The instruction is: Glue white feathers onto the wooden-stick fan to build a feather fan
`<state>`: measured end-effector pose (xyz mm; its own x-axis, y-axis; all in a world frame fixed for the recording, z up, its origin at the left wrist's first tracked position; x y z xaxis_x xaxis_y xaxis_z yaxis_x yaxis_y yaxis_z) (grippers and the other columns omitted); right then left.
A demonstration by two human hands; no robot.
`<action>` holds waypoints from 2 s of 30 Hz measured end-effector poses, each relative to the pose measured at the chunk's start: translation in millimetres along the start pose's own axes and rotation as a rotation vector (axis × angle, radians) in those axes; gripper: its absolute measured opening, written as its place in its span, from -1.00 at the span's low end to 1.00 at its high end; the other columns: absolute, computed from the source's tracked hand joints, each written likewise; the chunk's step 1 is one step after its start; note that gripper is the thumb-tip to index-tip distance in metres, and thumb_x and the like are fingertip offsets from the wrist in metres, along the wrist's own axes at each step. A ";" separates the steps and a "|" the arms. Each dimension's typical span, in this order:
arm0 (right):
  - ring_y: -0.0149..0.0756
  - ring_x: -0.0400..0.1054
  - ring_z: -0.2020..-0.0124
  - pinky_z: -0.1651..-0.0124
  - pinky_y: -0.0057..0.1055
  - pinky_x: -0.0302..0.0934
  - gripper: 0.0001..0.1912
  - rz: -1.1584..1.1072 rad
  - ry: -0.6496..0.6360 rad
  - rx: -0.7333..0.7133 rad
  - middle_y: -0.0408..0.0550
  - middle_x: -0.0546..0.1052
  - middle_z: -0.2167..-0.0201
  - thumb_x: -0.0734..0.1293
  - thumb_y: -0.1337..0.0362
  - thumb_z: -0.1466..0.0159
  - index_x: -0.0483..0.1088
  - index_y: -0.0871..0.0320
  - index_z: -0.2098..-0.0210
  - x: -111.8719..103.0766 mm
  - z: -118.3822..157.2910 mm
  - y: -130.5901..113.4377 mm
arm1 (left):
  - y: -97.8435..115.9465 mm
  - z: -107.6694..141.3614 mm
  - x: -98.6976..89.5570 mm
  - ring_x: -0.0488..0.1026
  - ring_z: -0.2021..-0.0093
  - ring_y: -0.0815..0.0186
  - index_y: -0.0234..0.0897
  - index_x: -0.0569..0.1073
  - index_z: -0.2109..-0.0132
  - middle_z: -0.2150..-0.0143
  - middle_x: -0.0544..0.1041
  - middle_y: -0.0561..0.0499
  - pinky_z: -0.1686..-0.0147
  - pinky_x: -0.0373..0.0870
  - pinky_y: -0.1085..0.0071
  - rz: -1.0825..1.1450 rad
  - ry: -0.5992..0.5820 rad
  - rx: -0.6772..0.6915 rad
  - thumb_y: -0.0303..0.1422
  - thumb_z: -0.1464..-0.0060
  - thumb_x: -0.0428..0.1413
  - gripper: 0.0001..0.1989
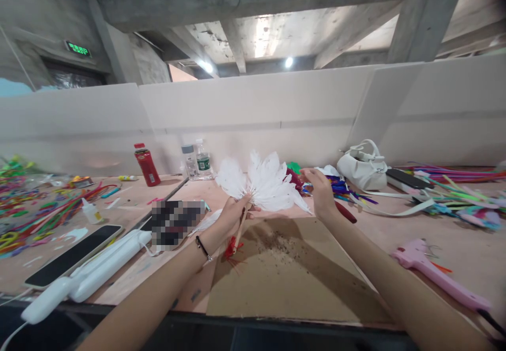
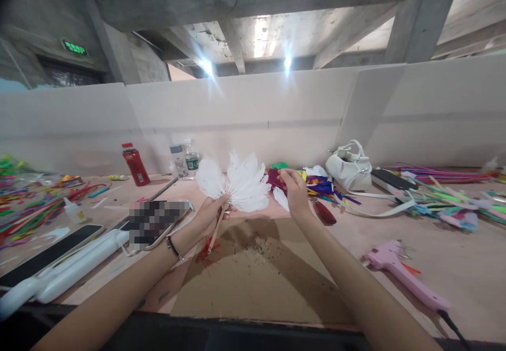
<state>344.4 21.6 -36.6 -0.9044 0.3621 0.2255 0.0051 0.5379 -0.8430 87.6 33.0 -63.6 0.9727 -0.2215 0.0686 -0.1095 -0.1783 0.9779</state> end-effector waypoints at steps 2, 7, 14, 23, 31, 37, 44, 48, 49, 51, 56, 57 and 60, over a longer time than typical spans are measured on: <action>-0.15 0.43 0.07 0.08 -0.28 0.27 -0.57 0.021 -0.019 -0.033 -0.05 0.57 0.16 0.38 -0.06 -0.17 0.52 0.09 0.11 1.2 0.3 -3.0 | 0.2 1.7 1.7 0.52 0.49 0.33 -0.31 0.46 0.31 0.45 0.59 -0.05 0.53 0.40 0.49 -0.018 -0.025 -0.003 -0.01 -0.05 0.28 -0.59; -0.13 0.40 -0.02 -0.08 -0.24 0.23 -0.57 0.136 -0.169 -0.081 -0.02 0.57 0.04 0.40 -0.06 -0.18 0.58 0.08 0.11 9.3 1.3 -6.9 | -1.3 8.7 12.4 0.48 0.57 0.30 -0.35 0.54 0.36 0.52 0.59 -0.07 0.57 0.38 0.44 -0.150 -0.261 -0.025 -0.06 -0.04 0.28 -0.62; -0.16 0.44 0.33 0.25 -0.29 0.29 -0.66 0.309 -0.260 0.023 -0.06 0.59 0.38 0.53 0.05 0.04 0.49 0.13 0.38 8.0 2.0 21.1 | -6.9 9.2 13.9 0.43 0.59 0.31 -0.36 0.54 0.50 0.59 0.53 -0.05 0.52 0.34 0.42 -0.367 -0.393 -0.005 0.01 -0.07 0.26 -0.52; -0.15 0.47 0.37 0.26 -0.25 0.33 -0.54 0.407 0.004 -0.288 -0.09 0.58 0.37 0.42 0.12 -0.21 0.35 0.12 -0.05 -4.1 5.0 -8.8 | 2.7 15.4 13.3 0.45 -0.13 -0.04 -0.23 0.42 -0.26 -0.22 0.51 -0.18 0.00 0.43 0.19 -0.515 -0.203 0.250 -0.16 0.23 0.48 -0.12; -0.16 0.51 0.17 0.05 -0.23 0.37 -0.82 0.449 -0.383 -0.815 -0.05 0.64 0.28 0.29 0.42 -0.30 0.51 0.05 0.32 45.5 78.3 -41.0 | 7.4 1.8 3.4 0.51 0.00 0.09 -0.27 0.58 0.12 0.04 0.60 -0.16 0.11 0.47 0.26 -0.329 -0.065 0.233 0.01 -0.20 0.09 -0.57; -0.10 0.47 0.12 0.06 -0.19 0.38 -0.84 0.435 -0.807 -0.907 0.07 0.62 0.17 0.30 0.39 -0.34 0.47 0.11 0.11 72.6 129.6 -38.3 | 7.9 1.0 -1.9 0.47 0.34 0.29 -0.31 0.52 0.28 0.32 0.58 -0.04 0.32 0.40 0.42 -0.165 -0.067 0.168 -0.02 -0.08 0.23 -0.61; -0.17 0.41 0.25 0.22 -0.26 0.31 -0.85 0.377 -0.436 -0.489 0.00 0.55 0.21 0.29 0.19 -0.39 0.43 0.08 0.11 57.0 95.2 -31.7 | 17.9 10.2 8.8 0.41 0.42 0.35 -0.31 0.59 0.30 0.36 0.58 -0.02 0.36 0.34 0.46 -0.174 -0.250 0.153 -0.06 -0.05 0.30 -0.64; -0.15 0.42 0.22 0.26 -0.30 0.29 -0.87 0.433 -0.427 -0.431 0.02 0.55 0.21 0.35 0.17 -0.35 0.47 0.09 0.20 55.1 76.4 -17.7 | 15.9 14.6 18.0 0.45 0.43 0.32 -0.33 0.65 0.34 0.38 0.61 -0.06 0.36 0.36 0.44 -0.247 -0.398 0.122 -0.05 -0.05 0.30 -0.63; -0.15 0.41 0.23 0.25 -0.30 0.28 -0.89 0.450 -0.455 -0.446 0.00 0.55 0.25 0.37 0.19 -0.33 0.47 0.08 0.27 56.2 75.0 -16.0 | 14.6 15.0 19.3 0.46 0.45 0.31 -0.33 0.66 0.33 0.38 0.62 -0.07 0.37 0.36 0.44 -0.262 -0.423 0.111 -0.06 -0.04 0.30 -0.63; -0.14 0.38 0.24 0.19 -0.26 0.24 -0.86 0.493 -0.486 -0.480 -0.03 0.51 0.35 0.36 0.25 -0.30 0.42 0.08 0.41 57.9 74.8 -15.2 | 12.5 14.7 20.6 0.46 0.48 0.32 -0.33 0.67 0.31 0.40 0.63 -0.07 0.40 0.37 0.43 -0.283 -0.448 0.092 -0.08 -0.02 0.31 -0.65; -0.05 0.32 0.14 0.03 -0.14 0.19 -0.82 0.608 -0.435 -0.518 0.03 0.47 0.31 0.26 0.38 -0.29 0.32 0.07 0.45 57.9 72.7 -21.0 | 11.1 10.7 20.8 0.45 0.50 0.36 -0.32 0.61 0.30 0.38 0.62 -0.05 0.43 0.38 0.45 -0.296 -0.447 0.080 -0.07 -0.08 0.26 -0.65; -0.04 0.33 0.13 0.02 -0.12 0.19 -0.81 0.622 -0.426 -0.512 0.04 0.48 0.31 0.25 0.38 -0.30 0.32 0.07 0.44 57.5 70.0 -22.3 | 11.1 10.3 21.1 0.44 0.51 0.36 -0.32 0.60 0.31 0.40 0.60 -0.04 0.44 0.37 0.46 -0.301 -0.450 0.080 -0.05 -0.10 0.24 -0.63; -0.08 0.38 0.18 0.03 -0.14 0.24 -0.83 0.632 -0.424 -0.461 0.00 0.54 0.35 0.31 0.32 -0.28 0.37 0.07 0.46 53.8 58.9 -28.6 | 11.6 12.2 22.9 0.42 0.55 0.37 -0.31 0.56 0.32 0.44 0.56 -0.01 0.51 0.32 0.47 -0.333 -0.469 0.077 0.00 -0.13 0.20 -0.59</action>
<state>270.4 -19.1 -29.1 -0.7555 0.4321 -0.4925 0.6456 0.6190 -0.4473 106.1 14.2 -53.1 0.7645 -0.5397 -0.3526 0.1551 -0.3770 0.9132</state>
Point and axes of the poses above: each hand's wrist, its own z-axis away from the middle knuckle, its own x-axis out of the palm, y = z × x, the point moved 4 cm from there along -z, towards the middle knuckle
